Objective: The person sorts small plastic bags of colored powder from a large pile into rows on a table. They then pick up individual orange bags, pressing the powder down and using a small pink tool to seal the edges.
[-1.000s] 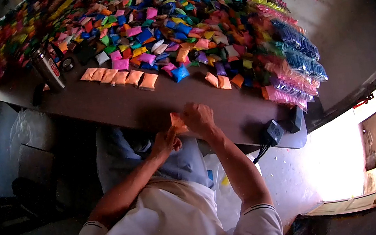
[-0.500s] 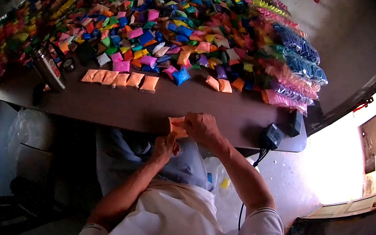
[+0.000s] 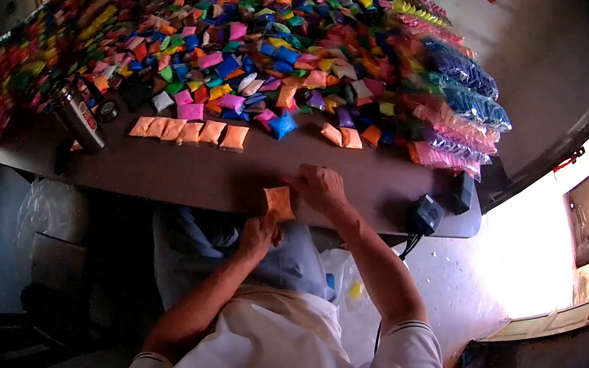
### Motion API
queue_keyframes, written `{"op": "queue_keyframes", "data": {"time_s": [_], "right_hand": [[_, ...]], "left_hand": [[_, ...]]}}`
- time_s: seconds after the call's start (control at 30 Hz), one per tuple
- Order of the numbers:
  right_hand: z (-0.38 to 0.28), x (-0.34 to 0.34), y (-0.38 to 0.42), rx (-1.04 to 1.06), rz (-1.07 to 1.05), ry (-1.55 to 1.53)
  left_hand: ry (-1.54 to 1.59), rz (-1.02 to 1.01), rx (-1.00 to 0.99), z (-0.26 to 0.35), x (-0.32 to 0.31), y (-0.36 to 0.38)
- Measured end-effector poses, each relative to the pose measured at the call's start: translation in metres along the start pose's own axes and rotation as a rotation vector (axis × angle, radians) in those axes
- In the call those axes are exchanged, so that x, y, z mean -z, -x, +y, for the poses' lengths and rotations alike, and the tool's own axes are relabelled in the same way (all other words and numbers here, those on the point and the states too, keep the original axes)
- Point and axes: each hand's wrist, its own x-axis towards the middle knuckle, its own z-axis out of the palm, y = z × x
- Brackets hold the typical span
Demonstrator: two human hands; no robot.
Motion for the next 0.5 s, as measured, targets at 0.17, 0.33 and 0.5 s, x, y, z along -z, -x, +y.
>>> {"op": "queue_keyframes", "data": {"time_s": [0.17, 0.33, 0.5], "right_hand": [[-0.014, 0.01, 0.004, 0.422, -0.136, -0.06], [-0.022, -0.001, 0.001, 0.408, -0.182, 0.06], [-0.029, 0.002, -0.001, 0.335, -0.207, 0.11]], "left_hand": [[0.559, -0.027, 0.471, 0.051, 0.028, -0.009], [0.551, 0.042, 0.467, 0.064, 0.034, -0.013], [0.519, 0.033, 0.43, 0.066, 0.038, -0.016]]}}
